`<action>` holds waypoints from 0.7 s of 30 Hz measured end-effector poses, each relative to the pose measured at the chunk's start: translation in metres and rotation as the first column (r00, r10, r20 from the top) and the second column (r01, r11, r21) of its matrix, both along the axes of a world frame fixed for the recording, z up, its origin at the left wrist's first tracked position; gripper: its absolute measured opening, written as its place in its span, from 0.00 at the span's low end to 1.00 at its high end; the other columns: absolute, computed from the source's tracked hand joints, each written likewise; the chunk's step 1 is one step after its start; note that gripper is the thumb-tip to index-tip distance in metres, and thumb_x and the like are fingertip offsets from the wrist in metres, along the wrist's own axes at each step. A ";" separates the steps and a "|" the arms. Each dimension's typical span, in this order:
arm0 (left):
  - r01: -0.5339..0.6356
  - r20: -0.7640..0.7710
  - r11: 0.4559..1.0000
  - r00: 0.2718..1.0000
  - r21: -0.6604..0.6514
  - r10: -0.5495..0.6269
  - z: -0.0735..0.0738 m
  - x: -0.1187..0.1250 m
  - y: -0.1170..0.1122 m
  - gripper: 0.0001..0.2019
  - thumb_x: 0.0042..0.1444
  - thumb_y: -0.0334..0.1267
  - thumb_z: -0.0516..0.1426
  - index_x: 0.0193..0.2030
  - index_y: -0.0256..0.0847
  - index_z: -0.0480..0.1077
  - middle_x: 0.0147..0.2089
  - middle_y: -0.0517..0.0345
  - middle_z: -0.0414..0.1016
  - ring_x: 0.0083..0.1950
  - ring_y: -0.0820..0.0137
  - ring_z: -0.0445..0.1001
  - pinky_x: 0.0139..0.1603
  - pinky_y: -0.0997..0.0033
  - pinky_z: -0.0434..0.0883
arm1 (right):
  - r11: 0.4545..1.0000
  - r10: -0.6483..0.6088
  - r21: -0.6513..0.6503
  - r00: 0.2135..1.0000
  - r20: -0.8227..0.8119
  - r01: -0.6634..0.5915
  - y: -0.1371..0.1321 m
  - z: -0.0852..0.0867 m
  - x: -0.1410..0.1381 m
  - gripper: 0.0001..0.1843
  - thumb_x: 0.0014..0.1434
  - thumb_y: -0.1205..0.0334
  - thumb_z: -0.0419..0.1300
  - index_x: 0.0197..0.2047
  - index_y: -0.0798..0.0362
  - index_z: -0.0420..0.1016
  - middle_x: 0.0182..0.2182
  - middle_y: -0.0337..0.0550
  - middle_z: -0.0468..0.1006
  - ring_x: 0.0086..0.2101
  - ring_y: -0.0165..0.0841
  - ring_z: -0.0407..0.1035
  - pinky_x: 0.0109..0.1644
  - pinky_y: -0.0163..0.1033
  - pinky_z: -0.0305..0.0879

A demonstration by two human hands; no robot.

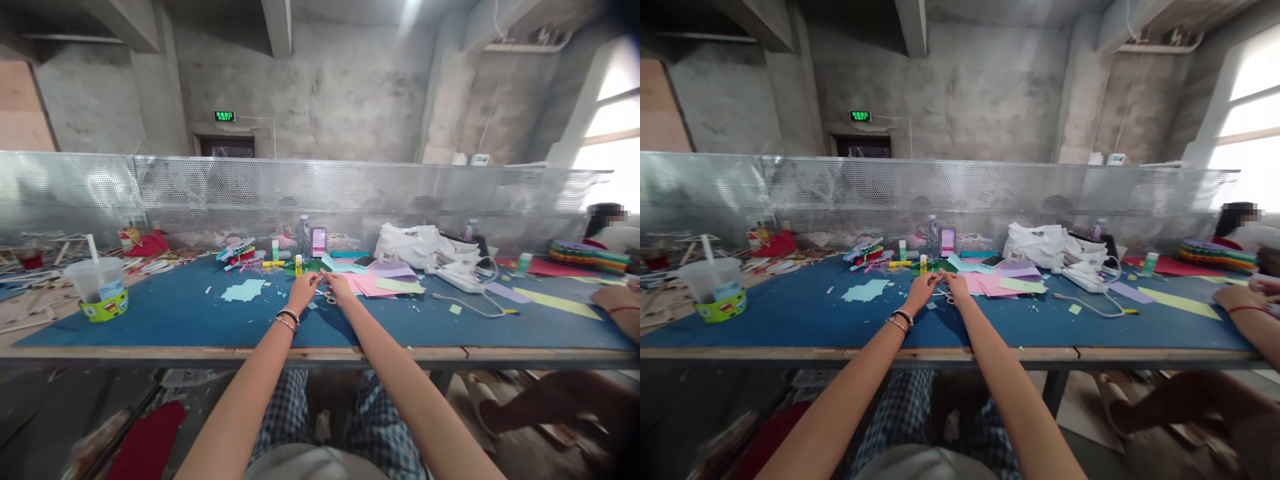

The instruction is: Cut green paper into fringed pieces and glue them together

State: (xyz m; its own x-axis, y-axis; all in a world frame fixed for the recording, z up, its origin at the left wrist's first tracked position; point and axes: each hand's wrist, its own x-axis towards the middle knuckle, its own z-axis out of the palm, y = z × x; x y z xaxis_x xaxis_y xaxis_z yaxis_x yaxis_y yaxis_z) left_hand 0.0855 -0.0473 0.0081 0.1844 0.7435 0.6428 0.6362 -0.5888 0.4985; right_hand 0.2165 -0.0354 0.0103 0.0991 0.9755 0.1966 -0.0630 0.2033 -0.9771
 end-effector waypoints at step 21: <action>-0.051 0.245 0.997 0.969 0.054 0.037 0.007 0.017 -0.014 0.14 0.59 0.43 0.50 0.38 0.38 0.73 0.37 0.52 0.77 0.34 0.71 0.73 0.38 0.72 0.67 | 0.972 0.109 0.222 0.983 -0.145 -0.075 -0.004 0.009 -0.003 0.24 0.37 0.40 0.65 0.27 0.54 0.77 0.24 0.39 0.74 0.25 0.25 0.62 0.27 0.32 0.53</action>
